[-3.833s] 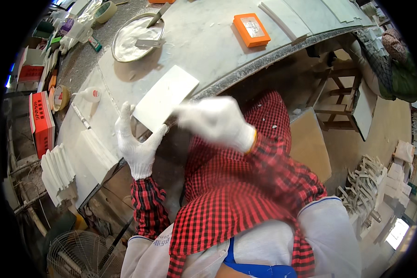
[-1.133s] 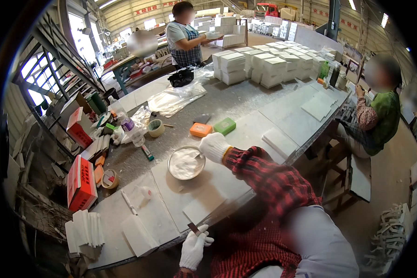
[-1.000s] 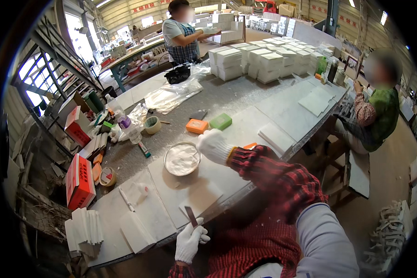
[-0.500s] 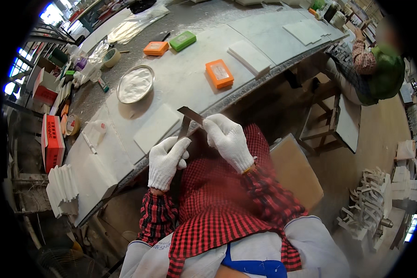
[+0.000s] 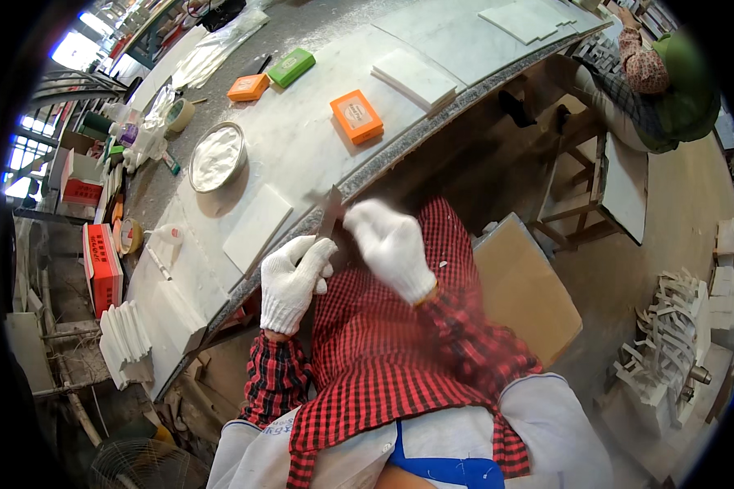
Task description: The person uses a metal scraper to smooth and shape the edges of white rectangular plaster tiles on a workbench. They repeatedly scrape the edges, flip the tiles, and inspect the surfaces while other workers perform similar tasks nearby.
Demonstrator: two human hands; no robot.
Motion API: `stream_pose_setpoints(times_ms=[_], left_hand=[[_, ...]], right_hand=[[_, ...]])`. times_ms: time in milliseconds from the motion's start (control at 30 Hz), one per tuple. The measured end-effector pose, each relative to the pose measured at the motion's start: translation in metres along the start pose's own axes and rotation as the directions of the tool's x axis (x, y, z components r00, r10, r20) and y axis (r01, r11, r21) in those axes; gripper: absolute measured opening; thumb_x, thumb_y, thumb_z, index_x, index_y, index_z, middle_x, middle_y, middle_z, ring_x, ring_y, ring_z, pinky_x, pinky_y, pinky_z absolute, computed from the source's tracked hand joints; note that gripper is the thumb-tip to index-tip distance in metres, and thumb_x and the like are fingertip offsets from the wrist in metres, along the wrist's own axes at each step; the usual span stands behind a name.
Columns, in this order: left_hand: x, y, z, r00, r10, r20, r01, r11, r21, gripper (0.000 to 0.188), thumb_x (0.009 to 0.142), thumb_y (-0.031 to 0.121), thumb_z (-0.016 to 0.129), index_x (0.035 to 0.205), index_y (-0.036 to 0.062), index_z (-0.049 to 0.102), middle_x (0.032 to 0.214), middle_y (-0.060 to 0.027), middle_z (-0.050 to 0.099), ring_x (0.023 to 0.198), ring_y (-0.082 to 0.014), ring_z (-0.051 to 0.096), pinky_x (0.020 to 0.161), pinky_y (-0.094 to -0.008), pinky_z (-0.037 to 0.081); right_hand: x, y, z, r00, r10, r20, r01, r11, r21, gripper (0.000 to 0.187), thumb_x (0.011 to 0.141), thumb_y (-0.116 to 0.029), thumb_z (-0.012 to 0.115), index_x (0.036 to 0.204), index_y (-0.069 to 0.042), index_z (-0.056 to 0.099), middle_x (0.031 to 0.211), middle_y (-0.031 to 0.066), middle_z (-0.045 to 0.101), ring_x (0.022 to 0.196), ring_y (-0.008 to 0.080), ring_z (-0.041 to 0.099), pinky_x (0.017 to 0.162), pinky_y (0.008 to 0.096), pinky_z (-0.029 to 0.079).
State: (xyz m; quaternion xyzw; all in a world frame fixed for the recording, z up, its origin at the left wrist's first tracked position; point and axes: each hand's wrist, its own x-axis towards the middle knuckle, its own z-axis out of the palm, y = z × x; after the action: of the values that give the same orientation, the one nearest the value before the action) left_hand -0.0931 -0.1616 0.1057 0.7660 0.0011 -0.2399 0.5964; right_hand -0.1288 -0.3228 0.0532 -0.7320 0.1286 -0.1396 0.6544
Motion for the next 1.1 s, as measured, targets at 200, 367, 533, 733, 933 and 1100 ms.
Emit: stream_pose_setpoints(times_ms=[200, 367, 533, 733, 933, 1100], left_hand=[[0.005, 0.0, -0.001, 1.0, 0.031, 0.002, -0.031, 0.999, 0.01, 0.024, 0.099, 0.019, 0.068, 0.105, -0.0027, 0.076, 0.073, -0.0022, 0.065, 0.057, -0.005, 0.055, 0.052, -0.0206, 0.044], [0.007, 0.0, -0.002, 0.999, 0.053, -0.005, -0.052, 0.998, 0.031, 0.023, 0.099, 0.018, 0.068, 0.105, -0.0033, 0.076, 0.072, -0.0023, 0.065, 0.058, -0.0052, 0.056, 0.054, -0.0214, 0.045], [0.007, -0.001, -0.005, 0.999, 0.05, -0.012, -0.05, 0.998, 0.039, 0.026, 0.099, 0.021, 0.069, 0.106, -0.003, 0.076, 0.074, -0.0031, 0.065, 0.058, -0.0052, 0.055, 0.054, -0.0212, 0.044], [0.006, -0.023, -0.008, 0.918, 0.394, -0.03, -0.383, 0.905, 0.185, 0.02, 0.093, 0.008, 0.074, 0.111, -0.001, 0.077, 0.081, -0.0056, 0.069, 0.062, -0.0091, 0.06, 0.058, -0.0237, 0.049], [0.028, -0.05, -0.013, 0.519, 0.846, -0.127, -0.516, 0.428, 0.742, 0.041, 0.078, -0.004, 0.081, 0.118, 0.0089, 0.079, 0.094, -0.0084, 0.066, 0.082, -0.0208, 0.067, 0.074, -0.0329, 0.055], [0.029, -0.057, -0.008, 0.472, 0.862, -0.183, -0.536, 0.445, 0.717, 0.05, 0.076, -0.009, 0.078, 0.122, 0.0095, 0.078, 0.096, -0.0082, 0.064, 0.086, -0.0225, 0.066, 0.079, -0.0338, 0.056]], right_hand=[[-0.001, 0.002, 0.001, 0.999, -0.046, 0.005, 0.046, 0.999, -0.007, 0.012, 0.098, -0.01, 0.068, 0.102, 0.001, 0.072, 0.081, 0.0137, 0.072, 0.072, 0.0161, 0.069, 0.068, 0.0301, 0.054], [-0.011, 0.003, 0.007, 0.979, -0.19, 0.078, 0.199, 0.971, -0.132, 0.01, 0.097, -0.008, 0.069, 0.101, 0.0, 0.073, 0.083, 0.016, 0.073, 0.073, 0.0193, 0.072, 0.068, 0.0317, 0.055], [-0.002, 0.001, 0.005, 0.993, -0.113, 0.03, 0.115, 0.99, -0.082, 0.01, 0.095, -0.008, 0.071, 0.101, 0.0, 0.073, 0.084, 0.0161, 0.073, 0.074, 0.0193, 0.072, 0.069, 0.0324, 0.056], [0.033, 0.026, -0.031, 0.965, 0.066, -0.253, -0.063, 0.998, 0.021, 0.017, 0.102, -0.013, 0.064, 0.101, 0.002, 0.072, 0.073, 0.0052, 0.067, 0.063, 0.0087, 0.059, 0.059, 0.0264, 0.047], [-0.012, -0.03, -0.028, 0.967, 0.228, -0.115, -0.204, 0.961, 0.187, 0.02, 0.105, -0.015, 0.062, 0.1, 0.002, 0.071, 0.063, -0.0039, 0.055, 0.054, 0.0012, 0.046, 0.049, 0.0211, 0.035], [-0.03, -0.02, -0.002, 0.953, 0.301, 0.0, -0.3, 0.951, 0.078, 0.019, 0.104, -0.014, 0.063, 0.1, 0.004, 0.07, 0.064, -0.0011, 0.058, 0.054, 0.0032, 0.049, 0.051, 0.0215, 0.038]])
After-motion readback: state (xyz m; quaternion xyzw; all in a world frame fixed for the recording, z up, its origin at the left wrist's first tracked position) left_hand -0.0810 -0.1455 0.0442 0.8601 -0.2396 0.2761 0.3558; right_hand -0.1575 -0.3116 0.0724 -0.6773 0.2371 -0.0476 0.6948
